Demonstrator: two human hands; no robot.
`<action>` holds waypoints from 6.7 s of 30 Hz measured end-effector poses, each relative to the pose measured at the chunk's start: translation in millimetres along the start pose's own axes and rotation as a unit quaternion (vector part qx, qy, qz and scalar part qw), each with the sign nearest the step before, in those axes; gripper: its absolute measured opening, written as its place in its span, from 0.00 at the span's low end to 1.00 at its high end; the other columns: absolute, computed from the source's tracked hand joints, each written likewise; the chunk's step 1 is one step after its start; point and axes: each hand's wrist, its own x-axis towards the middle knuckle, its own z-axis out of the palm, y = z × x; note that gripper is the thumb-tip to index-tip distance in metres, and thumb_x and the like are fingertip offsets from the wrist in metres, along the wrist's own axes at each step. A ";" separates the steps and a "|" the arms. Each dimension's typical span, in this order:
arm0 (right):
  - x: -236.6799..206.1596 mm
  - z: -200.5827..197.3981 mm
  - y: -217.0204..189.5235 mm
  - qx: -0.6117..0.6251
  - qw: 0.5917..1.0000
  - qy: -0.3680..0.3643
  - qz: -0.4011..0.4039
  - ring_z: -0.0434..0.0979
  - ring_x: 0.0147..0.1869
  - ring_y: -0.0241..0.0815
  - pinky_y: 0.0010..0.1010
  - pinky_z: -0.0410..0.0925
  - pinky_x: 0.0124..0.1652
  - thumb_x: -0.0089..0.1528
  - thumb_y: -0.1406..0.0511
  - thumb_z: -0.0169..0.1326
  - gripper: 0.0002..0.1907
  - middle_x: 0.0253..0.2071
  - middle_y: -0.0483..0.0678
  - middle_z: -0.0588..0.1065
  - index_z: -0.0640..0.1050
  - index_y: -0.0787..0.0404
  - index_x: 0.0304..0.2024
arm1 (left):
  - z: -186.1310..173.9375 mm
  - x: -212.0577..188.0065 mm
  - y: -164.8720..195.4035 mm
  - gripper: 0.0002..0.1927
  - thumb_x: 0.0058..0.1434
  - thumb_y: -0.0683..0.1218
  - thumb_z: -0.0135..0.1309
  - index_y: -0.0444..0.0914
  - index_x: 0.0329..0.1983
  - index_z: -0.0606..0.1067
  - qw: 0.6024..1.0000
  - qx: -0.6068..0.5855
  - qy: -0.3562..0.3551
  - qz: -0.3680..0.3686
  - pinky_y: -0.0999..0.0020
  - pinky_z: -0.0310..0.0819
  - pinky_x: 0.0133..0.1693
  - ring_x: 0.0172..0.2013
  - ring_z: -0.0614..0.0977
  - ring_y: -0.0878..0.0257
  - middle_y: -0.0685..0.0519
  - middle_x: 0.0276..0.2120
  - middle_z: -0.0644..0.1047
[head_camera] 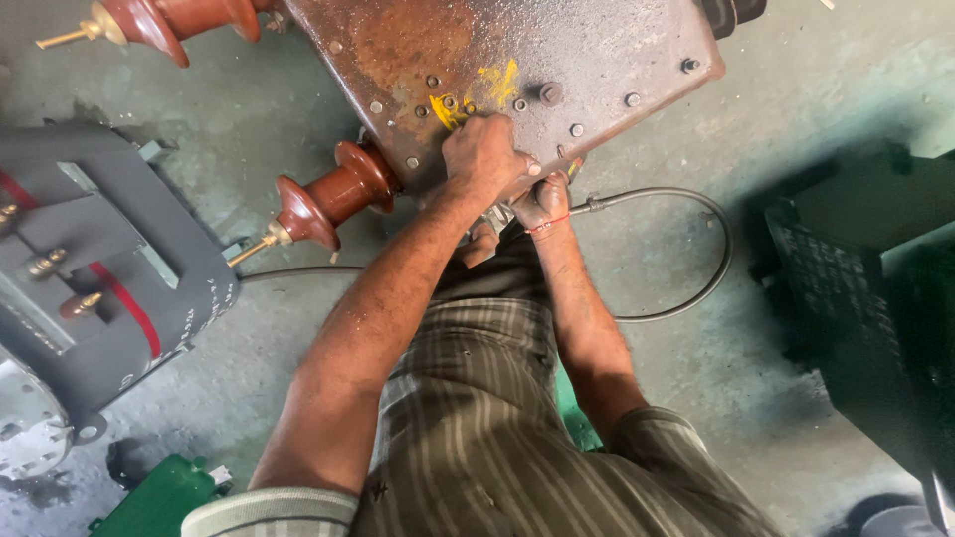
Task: The person assembles electrical components by hand, inserting bolts and tightening nuts onto a metal plate with insulators. The person uses a hammer to tap components into place and continues to secure multiple fasteners across the assembly.
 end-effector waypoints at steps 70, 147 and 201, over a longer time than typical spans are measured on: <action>-21.5 31.6 -3.7 -0.190 0.979 0.044 -0.052 0.79 0.44 0.44 0.36 0.73 0.43 0.69 0.59 0.52 0.15 0.42 0.49 0.78 0.74 0.64 0.50 | 26.3 -27.0 -0.7 0.18 0.55 0.56 0.62 0.38 0.39 0.79 0.997 -0.069 0.041 0.022 0.45 0.76 0.44 0.42 0.82 0.39 0.38 0.38 0.80; 15.4 57.3 -108.6 -0.054 0.985 0.083 0.141 0.84 0.44 0.45 0.39 0.75 0.44 0.65 0.62 0.59 0.16 0.41 0.51 0.81 0.77 0.64 0.51 | 91.6 55.3 15.1 0.27 0.54 0.60 0.61 0.41 0.51 0.80 0.993 0.009 0.053 -0.106 0.50 0.72 0.53 0.50 0.81 0.48 0.46 0.49 0.81; 3.8 53.5 -112.5 -0.024 0.982 0.093 0.160 0.82 0.44 0.50 0.43 0.76 0.51 0.64 0.69 0.50 0.14 0.43 0.58 0.80 0.77 0.72 0.49 | 76.3 53.0 35.1 0.41 0.47 0.68 0.69 0.37 0.55 0.77 0.993 0.027 0.044 -0.102 0.50 0.70 0.55 0.54 0.77 0.44 0.41 0.52 0.79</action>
